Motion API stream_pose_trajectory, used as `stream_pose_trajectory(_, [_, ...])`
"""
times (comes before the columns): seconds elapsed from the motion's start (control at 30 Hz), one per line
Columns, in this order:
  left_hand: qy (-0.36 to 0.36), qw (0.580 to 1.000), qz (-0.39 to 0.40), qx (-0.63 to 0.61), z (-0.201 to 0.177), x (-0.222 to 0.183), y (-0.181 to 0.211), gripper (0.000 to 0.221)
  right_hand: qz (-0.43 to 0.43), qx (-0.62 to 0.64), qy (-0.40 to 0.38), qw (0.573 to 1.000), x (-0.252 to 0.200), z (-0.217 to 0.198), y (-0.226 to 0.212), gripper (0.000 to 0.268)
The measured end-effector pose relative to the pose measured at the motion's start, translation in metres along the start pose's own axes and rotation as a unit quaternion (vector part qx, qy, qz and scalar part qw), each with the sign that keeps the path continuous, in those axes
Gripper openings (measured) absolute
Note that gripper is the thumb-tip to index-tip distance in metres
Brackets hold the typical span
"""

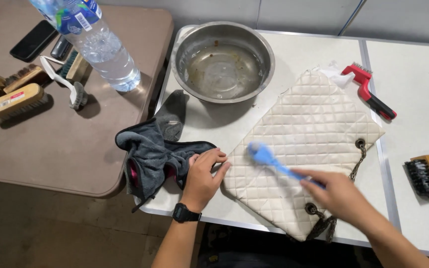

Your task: Cleaning a white quilted handbag using foam cleaner, various brushes, and a cloth on a workbench.

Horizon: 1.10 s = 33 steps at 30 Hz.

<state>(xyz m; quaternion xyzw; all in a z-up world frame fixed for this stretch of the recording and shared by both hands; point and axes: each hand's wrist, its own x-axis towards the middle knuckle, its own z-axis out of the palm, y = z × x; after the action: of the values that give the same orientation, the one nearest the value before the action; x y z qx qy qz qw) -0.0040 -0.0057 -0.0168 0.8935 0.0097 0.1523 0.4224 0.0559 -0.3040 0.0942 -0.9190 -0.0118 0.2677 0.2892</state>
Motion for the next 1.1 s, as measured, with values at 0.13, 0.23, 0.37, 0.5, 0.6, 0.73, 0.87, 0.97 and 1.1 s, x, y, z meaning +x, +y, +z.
stream_pose_trajectory(0.13, [0.002, 1.000, 0.005, -0.020, -0.001, 0.000, -0.004, 0.016, -0.041, -0.128, 0.059, 0.989, -0.006, -0.011, -0.028, 0.038])
stream_pose_trajectory(0.23, [0.005, 1.000, -0.014, -0.019, 0.001, -0.002, -0.008, 0.013, -0.042, -0.102, 0.020, 0.994, -0.013, -0.012, -0.043, 0.037])
stream_pose_trajectory(0.37, [0.004, 0.999, -0.032, -0.029, -0.002, -0.002, -0.007, 0.013, -0.066, -0.093, -0.036, 0.993, -0.004, -0.005, -0.027, 0.038])
stream_pose_trajectory(0.5, [0.009, 0.999, -0.020, -0.032, 0.000, 0.003, -0.008, 0.008, -0.068, -0.106, 0.003, 0.992, 0.004, 0.003, -0.015, 0.039])
stream_pose_trajectory(0.6, [0.007, 0.999, -0.007, -0.039, -0.001, 0.001, -0.007, 0.006, -0.033, -0.078, -0.054, 0.995, -0.007, 0.001, -0.031, 0.041])
stream_pose_trajectory(0.73, [0.009, 0.999, -0.001, -0.037, -0.002, 0.000, -0.004, 0.008, 0.010, -0.083, 0.020, 0.996, -0.002, -0.007, -0.033, 0.043])
stream_pose_trajectory(0.87, [-0.002, 0.999, -0.012, -0.032, -0.002, 0.003, -0.005, 0.004, -0.095, -0.103, -0.061, 0.988, 0.005, 0.008, -0.012, 0.039])
stream_pose_trajectory(0.97, [0.006, 0.999, -0.014, -0.037, -0.002, -0.001, -0.003, 0.009, -0.048, -0.116, 0.105, 0.986, 0.009, -0.005, -0.014, 0.042])
stream_pose_trajectory(1.1, [0.004, 0.999, -0.017, -0.035, -0.003, 0.000, -0.002, 0.009, -0.015, -0.106, -0.059, 0.992, -0.012, 0.002, -0.018, 0.043])
